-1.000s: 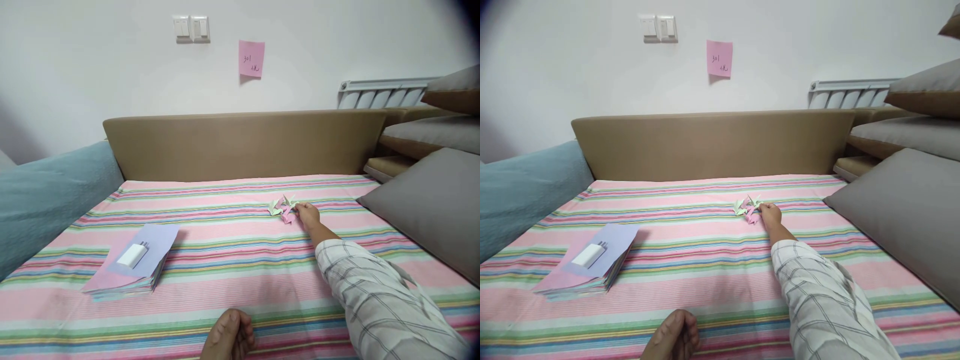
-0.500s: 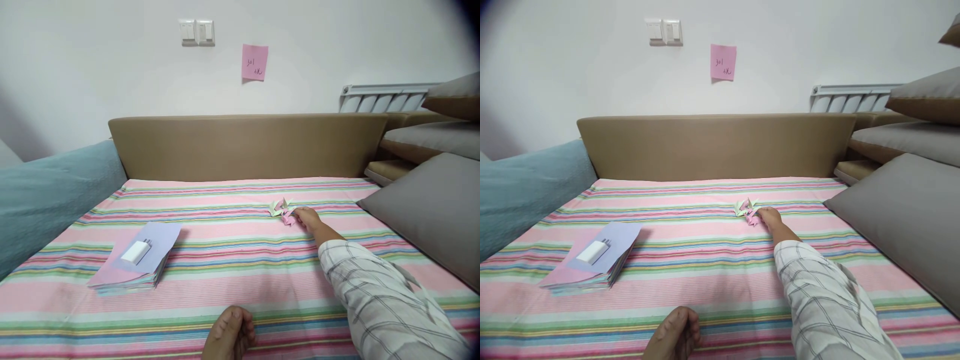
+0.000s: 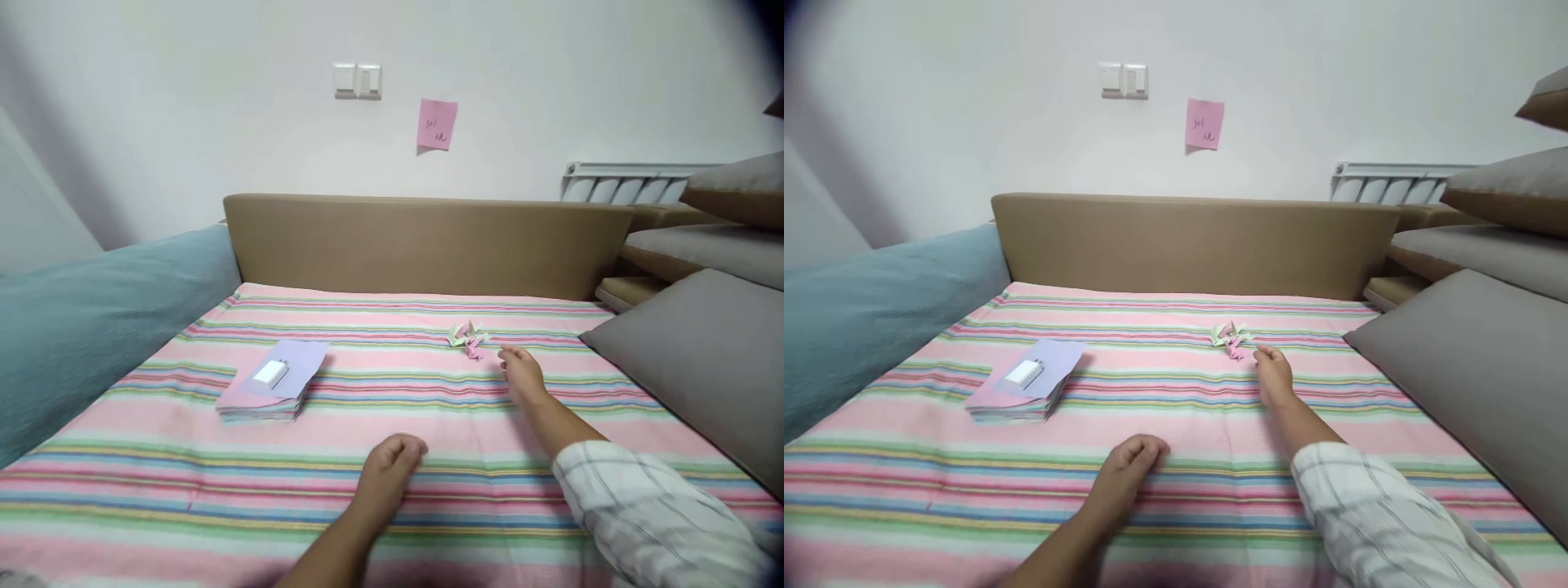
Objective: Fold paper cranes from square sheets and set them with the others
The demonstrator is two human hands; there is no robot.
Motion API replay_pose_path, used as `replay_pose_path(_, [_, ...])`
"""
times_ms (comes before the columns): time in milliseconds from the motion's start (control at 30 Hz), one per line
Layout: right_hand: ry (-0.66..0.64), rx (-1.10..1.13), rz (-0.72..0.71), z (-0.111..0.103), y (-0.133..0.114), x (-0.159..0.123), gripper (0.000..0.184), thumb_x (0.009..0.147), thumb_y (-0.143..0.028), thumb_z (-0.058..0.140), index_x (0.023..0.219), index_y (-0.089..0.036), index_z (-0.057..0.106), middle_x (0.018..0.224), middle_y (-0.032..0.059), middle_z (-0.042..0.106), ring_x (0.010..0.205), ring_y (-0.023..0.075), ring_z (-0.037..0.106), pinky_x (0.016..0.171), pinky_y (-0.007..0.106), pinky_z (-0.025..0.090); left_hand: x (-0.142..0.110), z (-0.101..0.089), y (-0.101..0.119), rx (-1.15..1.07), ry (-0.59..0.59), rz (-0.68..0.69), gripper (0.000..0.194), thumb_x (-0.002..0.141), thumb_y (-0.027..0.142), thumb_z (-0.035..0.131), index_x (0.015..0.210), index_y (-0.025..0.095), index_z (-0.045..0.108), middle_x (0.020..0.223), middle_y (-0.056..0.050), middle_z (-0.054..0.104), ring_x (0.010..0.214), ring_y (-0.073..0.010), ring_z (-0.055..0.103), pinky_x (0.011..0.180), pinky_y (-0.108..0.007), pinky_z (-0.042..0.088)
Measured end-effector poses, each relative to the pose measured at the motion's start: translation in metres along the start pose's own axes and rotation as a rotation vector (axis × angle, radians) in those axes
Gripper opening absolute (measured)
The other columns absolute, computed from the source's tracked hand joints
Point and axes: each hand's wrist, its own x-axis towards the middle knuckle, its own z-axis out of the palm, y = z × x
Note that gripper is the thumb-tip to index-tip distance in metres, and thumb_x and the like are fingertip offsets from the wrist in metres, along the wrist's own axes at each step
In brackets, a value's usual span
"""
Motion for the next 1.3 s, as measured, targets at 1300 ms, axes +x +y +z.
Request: replay_pose_path(1300, [-0.329, 0.608, 0.519, -0.015, 0.001, -0.177, 0.029, 0.051, -0.022, 0.078, 0.074, -0.02, 0.061, 0.058, -0.0059, 0.052, 0.046, 0.0043, 0.042, 0.035, 0.013, 0.034, 0.047, -0.188, 0.044, 0.905, 0.925, 0.264, 0.012, 0.072, 0.022, 0.055, 0.074, 0.017, 0.066, 0.121, -0.009, 0.054, 0.114, -0.0285, 0.047, 0.1, -0.042, 0.035])
